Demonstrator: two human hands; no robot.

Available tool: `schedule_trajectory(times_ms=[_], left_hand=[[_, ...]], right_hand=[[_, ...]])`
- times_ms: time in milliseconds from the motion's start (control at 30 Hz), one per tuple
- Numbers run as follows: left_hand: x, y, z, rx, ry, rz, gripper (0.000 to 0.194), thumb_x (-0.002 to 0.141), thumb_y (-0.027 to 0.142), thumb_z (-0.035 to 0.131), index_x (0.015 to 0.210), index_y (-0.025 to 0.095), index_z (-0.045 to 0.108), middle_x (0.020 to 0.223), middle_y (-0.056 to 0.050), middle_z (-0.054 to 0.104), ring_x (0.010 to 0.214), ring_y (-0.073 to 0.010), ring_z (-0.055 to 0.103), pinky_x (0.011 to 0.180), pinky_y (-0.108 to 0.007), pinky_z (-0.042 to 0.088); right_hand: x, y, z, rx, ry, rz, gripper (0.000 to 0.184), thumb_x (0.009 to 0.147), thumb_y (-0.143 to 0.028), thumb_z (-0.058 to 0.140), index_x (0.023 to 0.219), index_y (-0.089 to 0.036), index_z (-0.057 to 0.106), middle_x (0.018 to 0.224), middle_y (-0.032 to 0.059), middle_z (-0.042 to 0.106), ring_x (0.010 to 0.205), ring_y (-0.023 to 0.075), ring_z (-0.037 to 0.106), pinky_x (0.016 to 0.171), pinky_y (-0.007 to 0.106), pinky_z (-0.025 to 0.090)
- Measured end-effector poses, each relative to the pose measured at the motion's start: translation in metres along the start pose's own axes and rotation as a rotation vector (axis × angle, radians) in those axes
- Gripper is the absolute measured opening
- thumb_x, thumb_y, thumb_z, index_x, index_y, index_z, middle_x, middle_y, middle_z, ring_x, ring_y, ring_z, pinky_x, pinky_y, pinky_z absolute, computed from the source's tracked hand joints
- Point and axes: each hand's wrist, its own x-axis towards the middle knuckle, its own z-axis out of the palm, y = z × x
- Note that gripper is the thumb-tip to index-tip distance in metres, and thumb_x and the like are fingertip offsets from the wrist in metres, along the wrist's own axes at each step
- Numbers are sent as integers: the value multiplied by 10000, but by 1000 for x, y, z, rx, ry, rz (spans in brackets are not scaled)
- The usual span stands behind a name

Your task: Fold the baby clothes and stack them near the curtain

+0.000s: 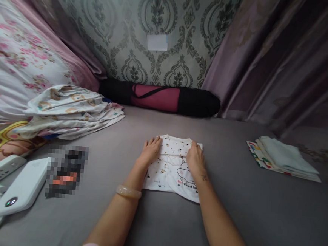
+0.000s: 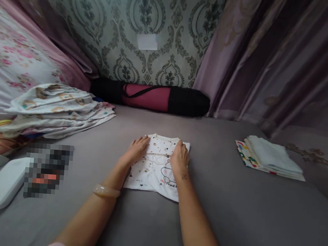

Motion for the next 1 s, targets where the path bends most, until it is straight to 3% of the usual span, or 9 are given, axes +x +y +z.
schedule_trajectory(times_ms=[167,267,367,467,533,733,1000], left_hand=[[1,0,-2,-52,23,-20,461,958,241,270,1413,215,343,1525,-82,288,1406,-280,232,1114,-542,177],[2,6,-10,-119,111,-33,434,969,269,257,1380,207,381,1500,-101,338,1385,-254,289,1109,-542,200],[0,15,-18,-108,194,9,443,948,193,268,1373,182,391,1486,-122,360,1376,-236,311,1115,-514,215],[-1,22,-17,-59,171,90,469,912,127,293,1370,136,395,1472,-151,374,1370,-234,323,1120,-473,230],[-1,22,-12,-29,138,109,467,914,135,292,1369,97,392,1461,-176,381,1365,-244,334,1118,-453,245],[3,9,5,49,49,131,520,921,156,297,1435,78,288,1507,-170,294,1406,-271,235,1129,-438,225],[3,3,8,44,8,61,493,979,271,213,1442,118,288,1534,-132,240,1421,-294,169,1126,-493,204]], right_hand=[[-3,2,-1,-123,79,0,328,903,-79,320,1139,-111,545,1118,175,566,1057,269,551,820,334,437],[-2,-3,-7,-169,109,-53,330,876,-72,350,1135,-87,555,1119,193,572,1067,290,544,855,364,434],[0,-20,-9,-158,24,-257,404,869,-59,318,1208,-70,538,1229,195,555,1171,284,493,971,389,381],[1,-42,1,-96,-127,-518,490,903,-110,274,1368,-58,419,1433,156,418,1340,250,336,1103,391,243],[-1,-53,11,-74,-207,-580,534,915,-166,278,1432,-37,324,1504,147,312,1398,247,230,1136,403,175],[-4,-53,35,-44,-233,-576,575,931,-240,221,1464,-30,262,1540,123,224,1426,232,150,1154,409,113],[4,-24,30,-101,-274,-471,666,950,-419,179,1476,-13,203,1553,148,153,1433,233,107,1158,401,60]])
